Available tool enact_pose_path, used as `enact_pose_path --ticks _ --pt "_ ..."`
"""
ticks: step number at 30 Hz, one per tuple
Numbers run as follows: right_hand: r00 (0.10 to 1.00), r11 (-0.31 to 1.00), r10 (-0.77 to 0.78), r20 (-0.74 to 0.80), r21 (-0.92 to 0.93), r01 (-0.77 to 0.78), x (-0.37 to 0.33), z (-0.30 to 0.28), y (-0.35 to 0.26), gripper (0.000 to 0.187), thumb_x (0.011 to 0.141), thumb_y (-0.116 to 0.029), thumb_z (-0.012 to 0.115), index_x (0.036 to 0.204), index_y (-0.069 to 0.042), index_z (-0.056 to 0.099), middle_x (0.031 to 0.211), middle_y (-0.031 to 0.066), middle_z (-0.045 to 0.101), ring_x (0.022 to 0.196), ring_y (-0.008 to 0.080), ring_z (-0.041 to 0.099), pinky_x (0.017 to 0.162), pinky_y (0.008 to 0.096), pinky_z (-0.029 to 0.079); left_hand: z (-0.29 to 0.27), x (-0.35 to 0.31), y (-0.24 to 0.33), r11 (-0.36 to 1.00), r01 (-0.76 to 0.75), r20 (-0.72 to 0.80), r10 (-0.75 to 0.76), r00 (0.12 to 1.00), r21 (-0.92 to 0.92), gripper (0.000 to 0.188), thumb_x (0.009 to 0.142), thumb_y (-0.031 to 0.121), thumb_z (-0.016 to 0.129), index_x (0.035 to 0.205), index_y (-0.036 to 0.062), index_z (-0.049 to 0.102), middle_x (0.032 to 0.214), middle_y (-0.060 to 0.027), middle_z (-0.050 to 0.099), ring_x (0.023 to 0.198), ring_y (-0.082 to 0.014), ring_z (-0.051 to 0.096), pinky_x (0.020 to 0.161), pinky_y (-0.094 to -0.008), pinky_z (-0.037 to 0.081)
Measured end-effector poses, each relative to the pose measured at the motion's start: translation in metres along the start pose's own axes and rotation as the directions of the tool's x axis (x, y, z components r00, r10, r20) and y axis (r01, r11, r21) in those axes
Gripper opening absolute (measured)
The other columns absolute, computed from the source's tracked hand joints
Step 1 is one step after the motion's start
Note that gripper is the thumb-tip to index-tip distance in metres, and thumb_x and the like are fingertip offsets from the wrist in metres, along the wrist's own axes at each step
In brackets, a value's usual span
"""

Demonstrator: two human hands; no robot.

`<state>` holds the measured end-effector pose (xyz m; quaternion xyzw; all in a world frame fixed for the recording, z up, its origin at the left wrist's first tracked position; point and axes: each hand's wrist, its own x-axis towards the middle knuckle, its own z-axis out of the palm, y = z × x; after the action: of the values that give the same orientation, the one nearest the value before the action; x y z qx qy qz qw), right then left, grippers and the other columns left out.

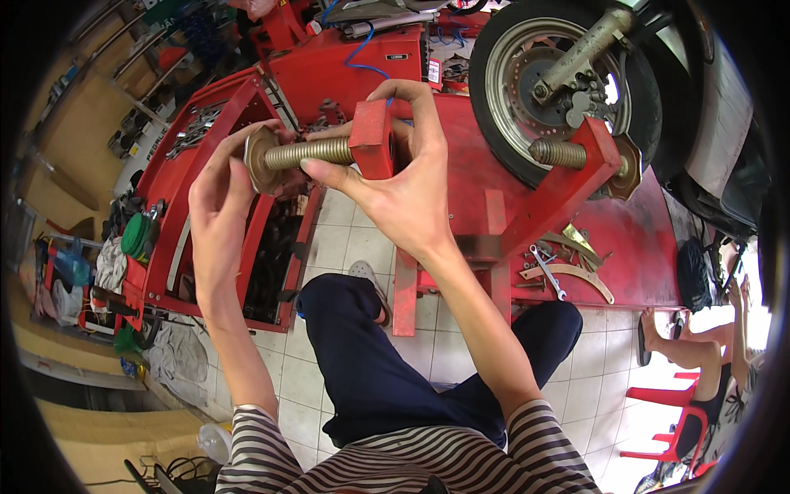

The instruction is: The person assembles a red metal motorcycle lift stand by threading a large bolt through the frame and then using a wrench to attach a curved metal bracket with smaller nuts and bolts.

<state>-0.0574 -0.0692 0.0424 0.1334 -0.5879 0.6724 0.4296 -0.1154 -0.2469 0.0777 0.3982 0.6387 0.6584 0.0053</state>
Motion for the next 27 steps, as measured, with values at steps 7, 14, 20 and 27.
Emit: enact_pose_path --ticks 7,14,20,27 --pt "0.997 0.992 0.065 0.039 -0.108 -0.060 0.001 0.001 -0.012 0.061 0.070 -0.008 0.086 0.113 -0.003 0.043 0.086 0.0128 0.069 0.081 0.0192 0.071 0.078 0.0335 0.056 -0.007 -0.001 -0.020 0.947 -0.317 0.081 0.321 0.944 -0.060 0.056 0.086 0.012 0.074 0.135 -0.0022 0.049 0.143 -0.0227 0.045 0.133 -0.0392 0.046 0.107 -0.0503 0.046" --pt "0.999 1.000 0.029 -0.033 0.012 -0.028 0.000 0.003 0.000 0.066 0.070 -0.008 0.087 0.111 -0.002 0.036 0.083 0.0141 0.068 0.082 0.0192 0.071 0.076 0.0337 0.056 0.002 0.002 -0.008 0.997 0.049 0.016 -0.050 0.999 0.055 0.054 0.107 0.046 0.033 0.133 0.0021 0.052 0.119 -0.0094 0.059 0.110 -0.0170 0.057 0.092 -0.0299 0.048" --pt "0.999 0.996 -0.008 0.034 0.086 0.005 -0.001 0.004 0.002 0.065 0.072 -0.010 0.086 0.113 -0.004 0.037 0.086 0.0133 0.071 0.084 0.0201 0.071 0.079 0.0338 0.055 0.001 -0.002 0.002 0.981 -0.187 0.096 0.181 0.979 0.054 0.036 0.094 0.004 0.058 0.129 -0.0021 0.054 0.128 -0.0145 0.056 0.124 -0.0266 0.054 0.101 -0.0383 0.049" --pt "0.999 0.994 0.003 0.039 -0.113 0.002 0.000 0.000 -0.012 0.061 0.077 -0.010 0.084 0.116 -0.005 0.038 0.095 0.0158 0.071 0.093 0.0202 0.070 0.081 0.0316 0.055 0.015 -0.001 -0.010 0.938 -0.298 -0.029 0.297 0.954 -0.177 0.046 0.090 0.011 0.067 0.132 0.0003 0.050 0.136 -0.0166 0.051 0.129 -0.0315 0.050 0.100 -0.0407 0.052"
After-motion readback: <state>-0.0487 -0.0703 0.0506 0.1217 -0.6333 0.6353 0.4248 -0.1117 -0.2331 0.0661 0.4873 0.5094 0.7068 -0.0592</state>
